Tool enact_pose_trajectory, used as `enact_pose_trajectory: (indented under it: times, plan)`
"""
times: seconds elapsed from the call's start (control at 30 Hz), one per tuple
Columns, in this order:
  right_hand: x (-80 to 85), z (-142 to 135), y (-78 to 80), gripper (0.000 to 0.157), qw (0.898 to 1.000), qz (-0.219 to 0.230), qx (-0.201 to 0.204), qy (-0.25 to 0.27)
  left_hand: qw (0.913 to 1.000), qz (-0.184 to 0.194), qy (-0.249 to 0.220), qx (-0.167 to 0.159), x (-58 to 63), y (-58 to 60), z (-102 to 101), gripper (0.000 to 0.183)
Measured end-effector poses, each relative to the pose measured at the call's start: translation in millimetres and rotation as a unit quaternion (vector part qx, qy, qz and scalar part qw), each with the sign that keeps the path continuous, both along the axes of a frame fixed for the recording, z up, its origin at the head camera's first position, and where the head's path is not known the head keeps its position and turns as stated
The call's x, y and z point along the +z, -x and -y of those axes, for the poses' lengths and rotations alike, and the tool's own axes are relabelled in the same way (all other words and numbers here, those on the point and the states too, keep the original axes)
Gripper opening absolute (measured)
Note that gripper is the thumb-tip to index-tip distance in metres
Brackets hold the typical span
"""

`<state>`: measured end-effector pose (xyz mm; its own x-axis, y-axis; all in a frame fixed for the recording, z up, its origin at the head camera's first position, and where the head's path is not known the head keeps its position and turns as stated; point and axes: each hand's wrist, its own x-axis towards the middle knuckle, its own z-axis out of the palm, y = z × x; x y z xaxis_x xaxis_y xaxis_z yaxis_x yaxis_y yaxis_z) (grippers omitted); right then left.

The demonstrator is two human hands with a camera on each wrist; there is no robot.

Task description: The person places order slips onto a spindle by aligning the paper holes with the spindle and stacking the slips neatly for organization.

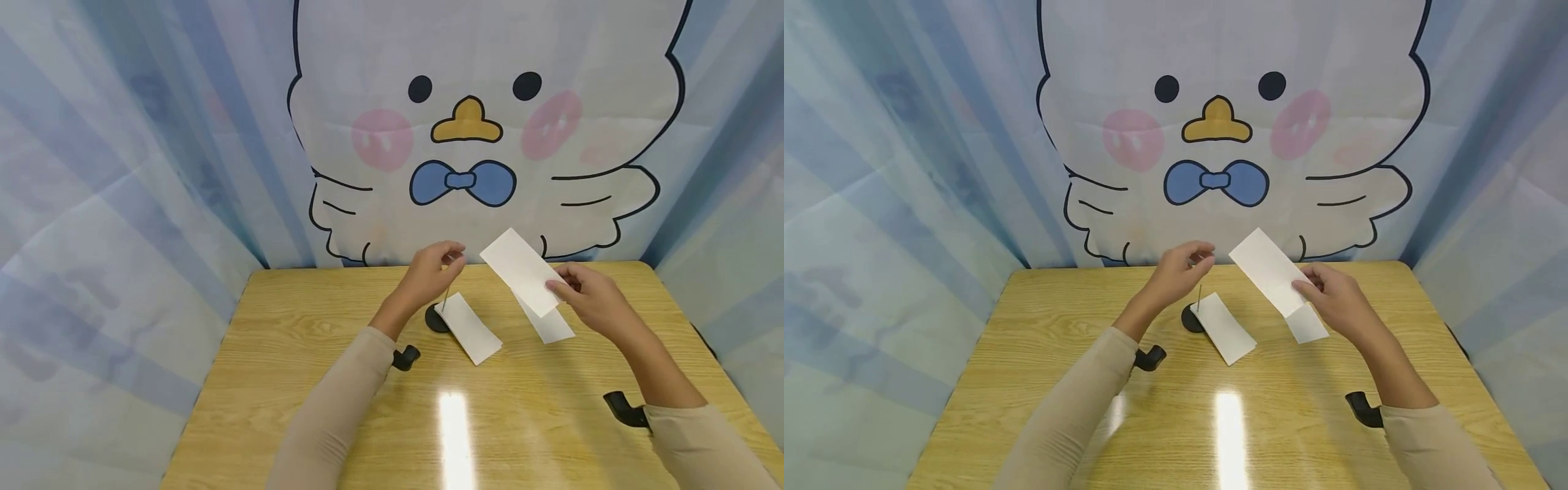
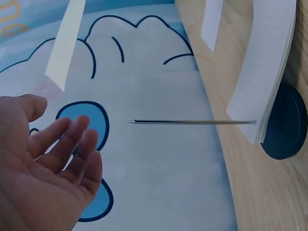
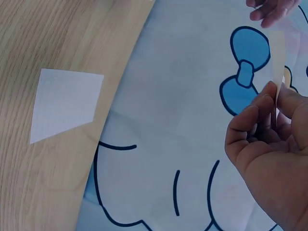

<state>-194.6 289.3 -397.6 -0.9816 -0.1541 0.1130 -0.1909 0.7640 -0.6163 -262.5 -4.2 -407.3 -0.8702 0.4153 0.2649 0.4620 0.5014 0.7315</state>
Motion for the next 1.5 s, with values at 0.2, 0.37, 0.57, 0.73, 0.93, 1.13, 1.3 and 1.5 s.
enact_pose_trajectory:
  times: [0.2,0.37,0.57,0.73,0.93,1.13,1.3,1.5]
  plan:
    - [1.7,16,3.6,0.032,1.0,-0.003,0.021,0.003,0.999,0.02,-0.035,0.018,3.3,0.4,-1,0.03]
    - [0.0,25,7.3,0.03,0.999,-0.003,0.037,0.007,0.9973,0.028,-0.063,0.025,2.9,1.8,0,0.024]
    - [-3.6,32,11.0,0.029,0.999,0.008,0.048,0.008,0.9951,0.036,-0.088,0.027,2.5,2.2,2,0.017]
    - [-6.8,37,13.8,0.028,0.999,0.015,0.05,0.004,0.9943,0.044,-0.093,0.031,0.2,3.2,4,0.013]
    - [-12.3,43,18.1,0.027,0.999,0.013,0.047,0.011,0.9939,0.048,-0.091,0.04,-3.2,4.3,8,0.011]
    - [-20.8,48,19.8,0.025,0.999,0.027,0.042,0.014,0.9944,0.062,-0.075,0.041,-6.8,5.2,11,0.013]
    - [-27.0,50,20.8,0.025,0.998,0.045,0.037,0.033,0.9946,0.067,-0.062,0.048,-11.7,7.1,13,0.013]
    - [-34.5,49,21.3,0.025,0.997,0.062,0.021,0.043,0.9942,0.083,-0.053,0.042,-17.7,7.1,13,0.013]
